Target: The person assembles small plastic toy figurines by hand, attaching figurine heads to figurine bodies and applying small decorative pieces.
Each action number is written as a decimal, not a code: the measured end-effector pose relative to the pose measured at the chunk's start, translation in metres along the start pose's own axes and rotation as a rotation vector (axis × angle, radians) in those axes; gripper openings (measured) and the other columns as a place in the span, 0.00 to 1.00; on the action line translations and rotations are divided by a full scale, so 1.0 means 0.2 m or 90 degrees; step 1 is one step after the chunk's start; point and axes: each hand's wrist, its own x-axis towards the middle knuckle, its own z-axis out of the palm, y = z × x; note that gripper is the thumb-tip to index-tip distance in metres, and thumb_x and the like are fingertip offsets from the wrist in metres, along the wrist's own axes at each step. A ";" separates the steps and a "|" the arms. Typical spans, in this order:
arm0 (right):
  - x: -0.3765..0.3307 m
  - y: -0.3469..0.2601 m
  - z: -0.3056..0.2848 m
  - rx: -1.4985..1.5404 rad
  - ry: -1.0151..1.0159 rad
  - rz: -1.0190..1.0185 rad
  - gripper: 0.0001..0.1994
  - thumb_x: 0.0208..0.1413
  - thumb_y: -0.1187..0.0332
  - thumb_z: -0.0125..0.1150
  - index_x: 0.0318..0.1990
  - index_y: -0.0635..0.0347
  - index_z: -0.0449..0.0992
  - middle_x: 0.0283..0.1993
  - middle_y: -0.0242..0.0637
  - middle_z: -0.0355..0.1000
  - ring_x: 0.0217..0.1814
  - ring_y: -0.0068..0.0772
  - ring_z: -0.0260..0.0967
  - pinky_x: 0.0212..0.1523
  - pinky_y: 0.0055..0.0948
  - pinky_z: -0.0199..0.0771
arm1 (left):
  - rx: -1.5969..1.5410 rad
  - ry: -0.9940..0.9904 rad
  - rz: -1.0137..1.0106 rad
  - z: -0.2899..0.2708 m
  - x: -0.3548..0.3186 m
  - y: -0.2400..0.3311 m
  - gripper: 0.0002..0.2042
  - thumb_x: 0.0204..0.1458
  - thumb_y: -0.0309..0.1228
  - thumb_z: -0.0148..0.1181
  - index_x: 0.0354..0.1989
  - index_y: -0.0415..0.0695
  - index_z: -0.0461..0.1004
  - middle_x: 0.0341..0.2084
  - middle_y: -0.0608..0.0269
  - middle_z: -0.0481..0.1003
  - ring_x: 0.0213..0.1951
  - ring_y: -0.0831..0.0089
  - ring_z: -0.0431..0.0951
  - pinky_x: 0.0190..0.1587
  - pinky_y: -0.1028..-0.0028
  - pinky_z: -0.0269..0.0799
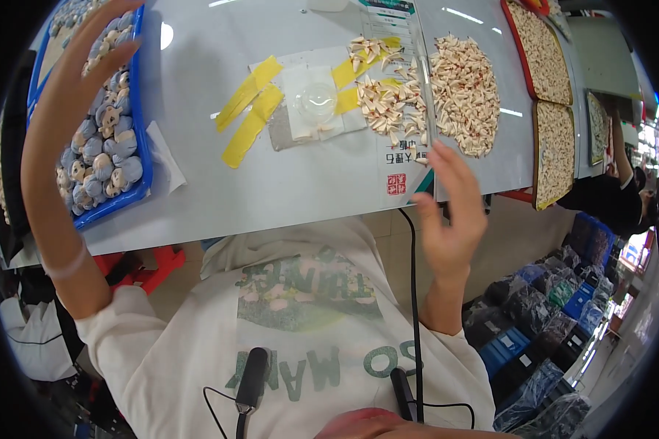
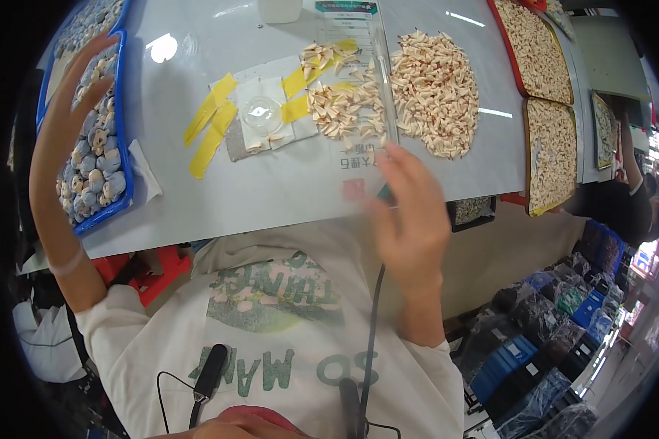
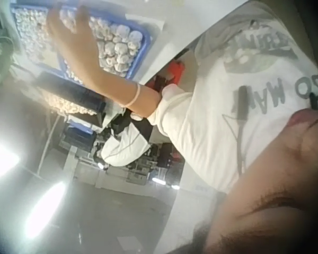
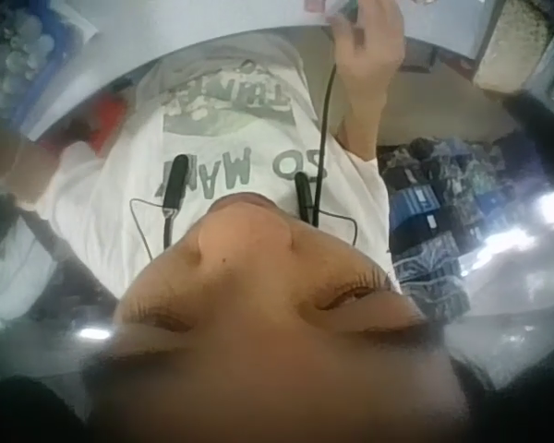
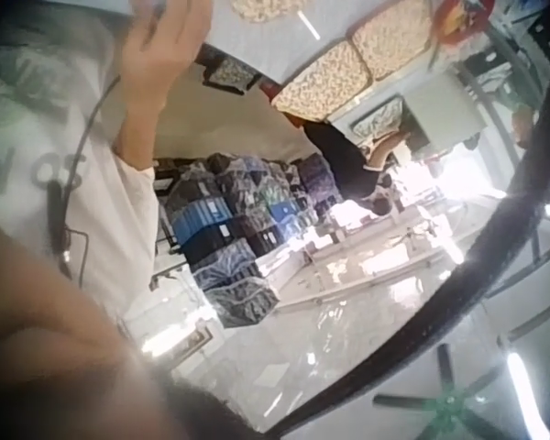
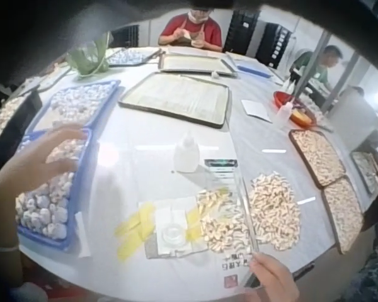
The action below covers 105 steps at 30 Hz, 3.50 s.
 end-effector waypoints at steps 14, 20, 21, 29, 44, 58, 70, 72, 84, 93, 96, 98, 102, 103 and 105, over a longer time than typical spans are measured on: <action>0.13 -0.10 0.21 -0.199 -0.183 -0.031 0.43 0.43 0.43 0.47 0.59 0.69 0.48 0.63 0.54 0.41 0.66 0.52 0.38 0.62 0.42 0.39 | 0.239 0.159 -0.179 0.12 -0.53 0.22 0.25 0.53 0.50 0.38 0.59 0.56 0.53 0.59 0.64 0.52 0.62 0.67 0.47 0.62 0.62 0.36; 0.18 -0.11 0.20 -0.139 -0.133 -0.046 0.34 0.46 0.58 0.55 0.58 0.66 0.52 0.63 0.51 0.45 0.65 0.49 0.42 0.61 0.40 0.42 | 0.160 0.225 -0.110 0.11 -0.47 0.16 0.21 0.50 0.39 0.51 0.54 0.52 0.62 0.55 0.61 0.59 0.57 0.62 0.56 0.58 0.64 0.46; 0.18 -0.11 0.18 -0.135 -0.115 -0.032 0.32 0.46 0.61 0.56 0.58 0.65 0.54 0.62 0.50 0.47 0.64 0.49 0.43 0.61 0.39 0.44 | 0.139 0.226 -0.106 0.11 -0.45 0.16 0.21 0.50 0.39 0.50 0.54 0.53 0.62 0.56 0.63 0.58 0.59 0.64 0.54 0.59 0.64 0.47; 0.16 -0.08 0.11 -0.075 -0.041 -0.024 0.23 0.46 0.67 0.56 0.52 0.61 0.63 0.58 0.44 0.55 0.60 0.45 0.51 0.57 0.36 0.50 | 0.111 0.286 -0.127 0.09 -0.44 0.17 0.15 0.48 0.31 0.54 0.46 0.52 0.68 0.45 0.62 0.68 0.47 0.63 0.66 0.47 0.69 0.63; 0.31 0.11 -0.03 -0.144 0.086 0.012 0.16 0.40 0.75 0.59 0.41 0.56 0.72 0.48 0.36 0.65 0.51 0.38 0.59 0.50 0.31 0.59 | 0.256 0.453 -0.004 0.08 -0.47 0.03 0.12 0.51 0.26 0.51 0.45 0.41 0.69 0.41 0.59 0.72 0.43 0.70 0.71 0.43 0.74 0.68; 0.48 0.15 0.07 -0.035 -0.026 -0.028 0.06 0.36 0.78 0.59 0.26 0.62 0.72 0.26 0.34 0.68 0.32 0.29 0.63 0.33 0.23 0.62 | -0.970 0.213 0.010 0.48 -0.50 0.67 0.16 0.47 0.33 0.57 0.41 0.36 0.64 0.43 0.48 0.64 0.35 0.70 0.72 0.32 0.79 0.69; 0.36 0.05 0.05 0.355 0.001 0.131 0.05 0.51 0.78 0.52 0.35 0.70 0.70 0.31 0.35 0.68 0.31 0.20 0.63 0.34 0.17 0.63 | -1.070 0.066 -0.044 0.51 -0.41 0.71 0.15 0.50 0.30 0.53 0.43 0.34 0.65 0.42 0.50 0.65 0.38 0.68 0.71 0.37 0.76 0.69; 0.34 0.06 0.07 0.415 -0.011 0.129 0.06 0.52 0.76 0.52 0.35 0.70 0.70 0.30 0.35 0.67 0.31 0.21 0.63 0.33 0.17 0.63 | -1.111 0.063 -0.069 0.50 -0.41 0.72 0.14 0.50 0.29 0.52 0.42 0.34 0.66 0.43 0.50 0.65 0.38 0.68 0.71 0.37 0.76 0.69; 0.27 -0.06 0.11 0.628 -0.051 0.221 0.06 0.53 0.72 0.52 0.34 0.66 0.66 0.28 0.45 0.71 0.29 0.29 0.69 0.33 0.25 0.69 | -1.158 0.090 -0.162 0.49 -0.39 0.78 0.15 0.47 0.33 0.58 0.39 0.36 0.67 0.39 0.51 0.67 0.34 0.71 0.73 0.34 0.80 0.69; 0.23 -0.09 0.15 0.695 -0.091 0.218 0.05 0.48 0.77 0.56 0.31 0.67 0.67 0.32 0.51 0.72 0.32 0.33 0.71 0.35 0.28 0.71 | -0.984 0.104 -0.025 0.52 -0.42 0.73 0.17 0.44 0.32 0.60 0.40 0.36 0.65 0.37 0.52 0.68 0.34 0.70 0.73 0.35 0.78 0.70; 0.23 -0.07 0.14 0.638 -0.088 0.156 0.05 0.43 0.79 0.59 0.29 0.66 0.70 0.33 0.48 0.71 0.29 0.30 0.69 0.35 0.25 0.70 | -1.043 0.099 -0.084 0.48 -0.42 0.79 0.17 0.44 0.33 0.60 0.40 0.36 0.65 0.37 0.52 0.68 0.34 0.70 0.73 0.35 0.78 0.70; 0.24 -0.05 0.14 0.604 -0.096 0.130 0.05 0.41 0.80 0.60 0.28 0.65 0.71 0.34 0.47 0.71 0.27 0.28 0.67 0.34 0.23 0.69 | -1.187 0.125 -0.186 0.47 -0.42 0.82 0.17 0.45 0.34 0.60 0.39 0.37 0.66 0.37 0.52 0.68 0.34 0.71 0.72 0.35 0.78 0.70; 0.23 -0.03 0.15 0.718 -0.045 0.151 0.06 0.40 0.78 0.63 0.28 0.64 0.72 0.33 0.44 0.70 0.25 0.25 0.65 0.26 0.18 0.67 | -1.132 0.148 -0.130 0.51 -0.41 0.78 0.18 0.45 0.37 0.59 0.39 0.38 0.66 0.38 0.52 0.68 0.34 0.70 0.72 0.34 0.77 0.70; 0.23 -0.04 0.15 0.758 -0.045 0.162 0.07 0.40 0.76 0.63 0.28 0.64 0.72 0.31 0.44 0.70 0.25 0.25 0.66 0.23 0.18 0.67 | -1.073 0.143 -0.080 0.52 -0.41 0.76 0.18 0.45 0.37 0.59 0.40 0.38 0.66 0.38 0.52 0.68 0.34 0.70 0.72 0.34 0.77 0.70; 0.22 -0.04 0.14 0.786 -0.066 0.190 0.08 0.41 0.74 0.64 0.28 0.64 0.71 0.29 0.43 0.71 0.25 0.27 0.67 0.22 0.19 0.67 | -1.077 0.128 -0.069 0.53 -0.42 0.74 0.18 0.45 0.38 0.59 0.40 0.39 0.65 0.37 0.53 0.68 0.34 0.69 0.73 0.33 0.78 0.70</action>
